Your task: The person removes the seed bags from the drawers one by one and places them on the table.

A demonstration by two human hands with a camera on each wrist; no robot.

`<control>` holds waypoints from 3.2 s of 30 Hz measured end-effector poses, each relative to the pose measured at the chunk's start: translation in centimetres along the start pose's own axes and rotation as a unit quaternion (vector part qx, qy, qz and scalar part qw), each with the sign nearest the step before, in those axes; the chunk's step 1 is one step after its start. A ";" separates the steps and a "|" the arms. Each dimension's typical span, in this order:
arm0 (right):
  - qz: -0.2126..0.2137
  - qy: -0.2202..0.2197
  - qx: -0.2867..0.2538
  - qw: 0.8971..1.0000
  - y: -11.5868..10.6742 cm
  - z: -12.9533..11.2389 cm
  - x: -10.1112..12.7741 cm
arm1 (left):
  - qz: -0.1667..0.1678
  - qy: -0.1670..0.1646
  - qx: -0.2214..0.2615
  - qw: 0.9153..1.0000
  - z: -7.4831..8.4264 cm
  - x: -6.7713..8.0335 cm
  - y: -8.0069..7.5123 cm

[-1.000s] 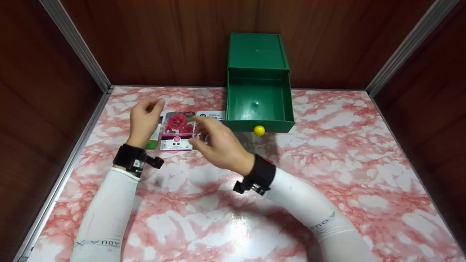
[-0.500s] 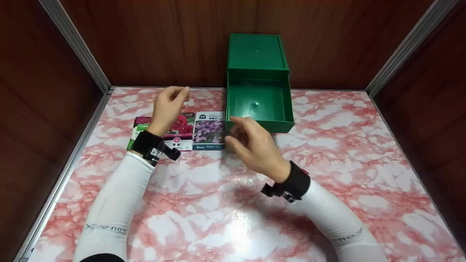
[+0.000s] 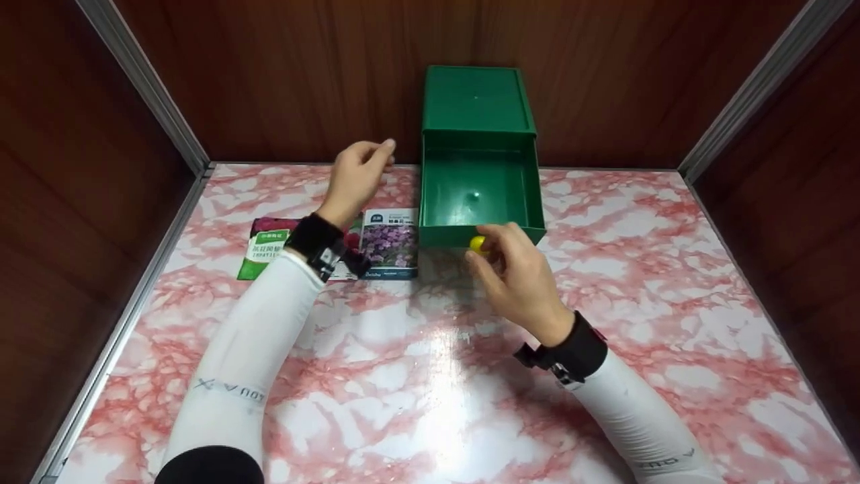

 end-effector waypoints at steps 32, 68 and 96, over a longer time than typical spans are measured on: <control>-0.004 -0.018 0.132 0.991 0.5 1.5 1.6 | 0.002 -0.015 -0.161 0.987 2.4 -4.0 5.8; 0.012 0.002 0.125 0.992 0.7 3.3 -1.4 | -0.028 -0.124 -0.101 0.987 2.0 -4.1 6.3; -0.004 0.092 0.133 0.987 3.0 9.7 -6.8 | -0.026 -0.130 -0.126 0.983 2.3 -3.7 6.9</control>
Point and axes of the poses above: each hand's wrist, its own x-axis away from the middle knuckle, its own y-axis out of the palm, z = x × y, the point moved 6 cm from there along -x, towards the middle knuckle, and after that the axes turned 15 degrees about z, right-handed, at the moved point
